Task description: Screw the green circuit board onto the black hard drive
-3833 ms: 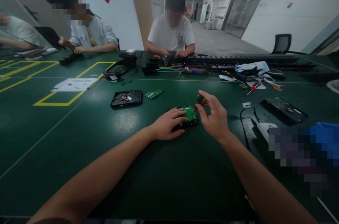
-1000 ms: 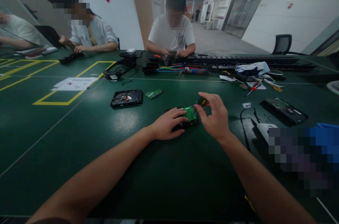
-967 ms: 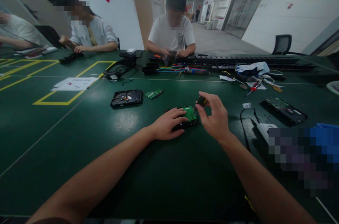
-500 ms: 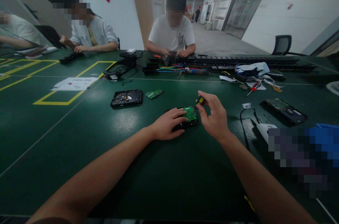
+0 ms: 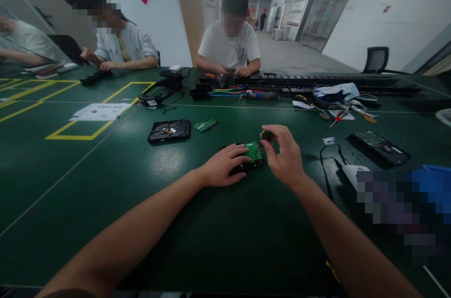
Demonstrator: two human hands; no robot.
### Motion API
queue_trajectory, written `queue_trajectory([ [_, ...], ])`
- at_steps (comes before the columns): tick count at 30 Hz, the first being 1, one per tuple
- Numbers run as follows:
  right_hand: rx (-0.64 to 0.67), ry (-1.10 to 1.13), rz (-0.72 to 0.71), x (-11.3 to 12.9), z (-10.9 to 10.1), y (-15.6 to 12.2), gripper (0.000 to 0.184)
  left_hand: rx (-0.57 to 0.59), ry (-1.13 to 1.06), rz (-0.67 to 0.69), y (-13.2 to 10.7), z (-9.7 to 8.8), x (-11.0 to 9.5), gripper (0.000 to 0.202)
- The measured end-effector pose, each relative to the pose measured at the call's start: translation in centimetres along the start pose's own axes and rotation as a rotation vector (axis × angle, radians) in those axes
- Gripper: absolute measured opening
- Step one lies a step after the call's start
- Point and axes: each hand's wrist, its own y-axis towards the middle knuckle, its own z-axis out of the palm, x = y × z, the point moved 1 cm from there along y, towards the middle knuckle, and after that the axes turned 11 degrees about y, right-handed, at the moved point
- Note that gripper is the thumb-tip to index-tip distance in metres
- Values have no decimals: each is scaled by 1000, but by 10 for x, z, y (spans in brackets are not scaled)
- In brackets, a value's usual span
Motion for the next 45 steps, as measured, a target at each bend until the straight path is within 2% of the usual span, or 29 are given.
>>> queue_trajectory([
  [4, 32, 67, 50, -2, 2, -3, 60, -3, 5, -1, 0, 1, 0, 52],
  [12, 12, -35, 5, 5, 0, 1, 50, 2, 1, 1, 0, 0, -1, 53],
  [20, 74, 9, 10, 2, 1, -1, 66, 0, 8, 3, 0, -1, 0, 51],
  [28, 99, 46, 21, 2, 3, -1, 62, 1, 6, -2, 0, -2, -1, 51],
  [38, 114, 198, 105, -4, 4, -4, 58, 1, 13, 3, -1, 0, 0, 51],
  [41, 119, 175, 107, -2, 1, -3, 56, -9, 9, 2, -1, 2, 1, 52],
  [45, 83, 68, 23, 4, -2, 1, 51, -11, 14, 3, -1, 2, 1, 52],
])
